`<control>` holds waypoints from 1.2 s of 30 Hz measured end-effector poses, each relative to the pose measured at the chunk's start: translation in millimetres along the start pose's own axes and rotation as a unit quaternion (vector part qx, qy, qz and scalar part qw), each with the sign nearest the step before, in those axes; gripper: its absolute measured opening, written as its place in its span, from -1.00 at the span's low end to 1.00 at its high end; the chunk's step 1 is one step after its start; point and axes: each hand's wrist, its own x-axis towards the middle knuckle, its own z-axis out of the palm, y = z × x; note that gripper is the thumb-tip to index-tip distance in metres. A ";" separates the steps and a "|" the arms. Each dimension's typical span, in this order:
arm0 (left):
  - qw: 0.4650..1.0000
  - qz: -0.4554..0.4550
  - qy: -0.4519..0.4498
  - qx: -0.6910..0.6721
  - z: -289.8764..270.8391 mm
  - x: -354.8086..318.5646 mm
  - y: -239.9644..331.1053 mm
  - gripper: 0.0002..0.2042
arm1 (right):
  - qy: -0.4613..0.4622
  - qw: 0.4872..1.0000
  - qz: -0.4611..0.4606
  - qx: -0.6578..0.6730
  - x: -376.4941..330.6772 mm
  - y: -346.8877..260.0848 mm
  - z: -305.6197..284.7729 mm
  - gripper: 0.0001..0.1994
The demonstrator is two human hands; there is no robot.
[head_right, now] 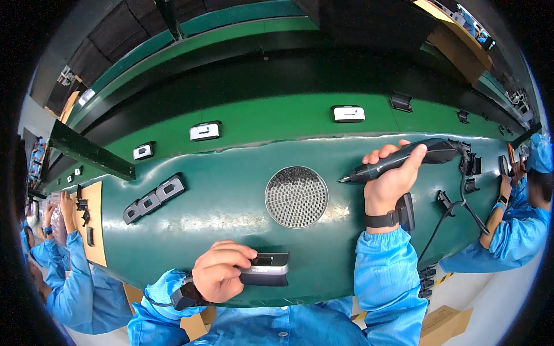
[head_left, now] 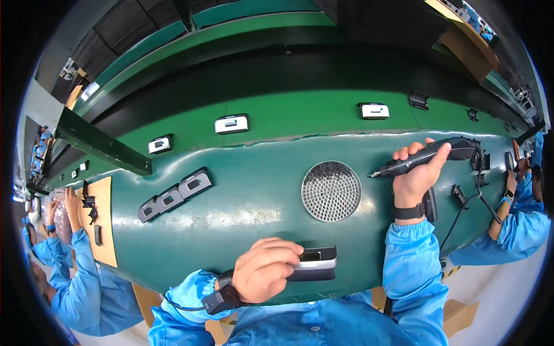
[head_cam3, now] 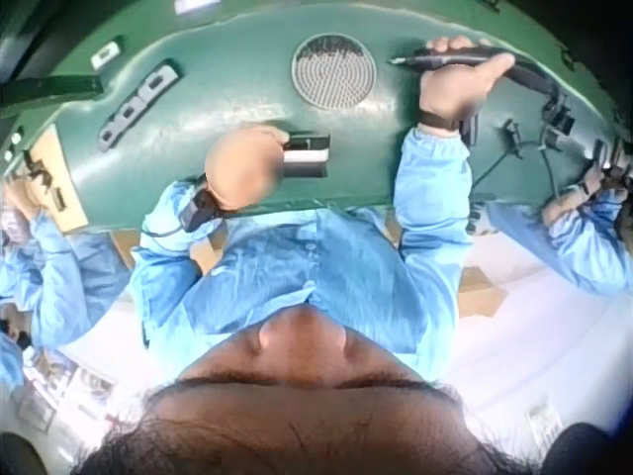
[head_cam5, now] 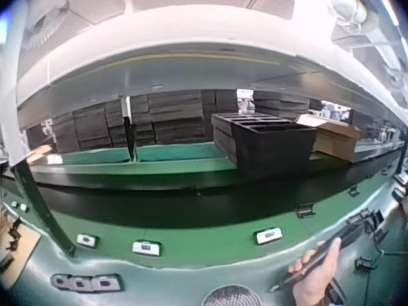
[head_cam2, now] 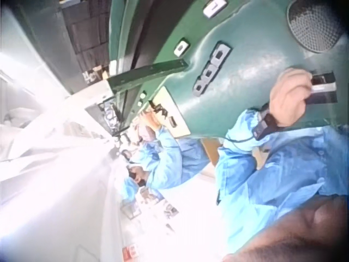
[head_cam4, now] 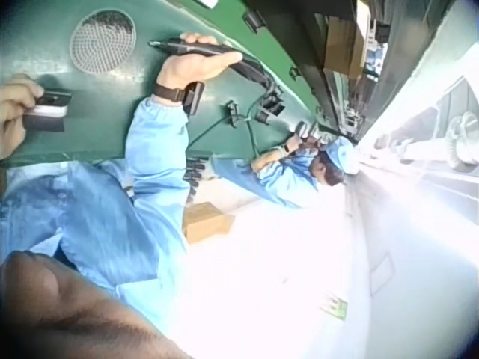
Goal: Using an electric screwdriver to assemble small plastic housings at a factory workbench.
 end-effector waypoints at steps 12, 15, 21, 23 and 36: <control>0.975 -0.042 -0.027 0.214 2.5 127.6 31.2 -0.62 | 0.078 0.992 0.092 0.043 9.6 -49.6 6.5 -0.52; 0.970 -0.176 -0.045 0.161 12.4 184.8 -27.9 -0.82 | 0.090 0.990 0.098 0.052 11.8 -66.0 5.4 -0.52; 0.884 -0.104 -0.089 0.447 25.0 224.8 -120.4 -0.73 | 0.098 0.981 0.141 0.087 19.7 -81.3 2.4 -0.52; 0.855 -0.131 -0.064 0.498 33.4 227.1 -110.6 -0.57 | 0.108 0.978 0.149 0.097 25.2 -84.6 -3.3 -0.52; 0.885 -0.313 0.048 0.342 -40.2 161.1 -115.0 -0.66 | -0.088 0.990 0.054 0.098 -38.2 -94.7 28.0 -0.41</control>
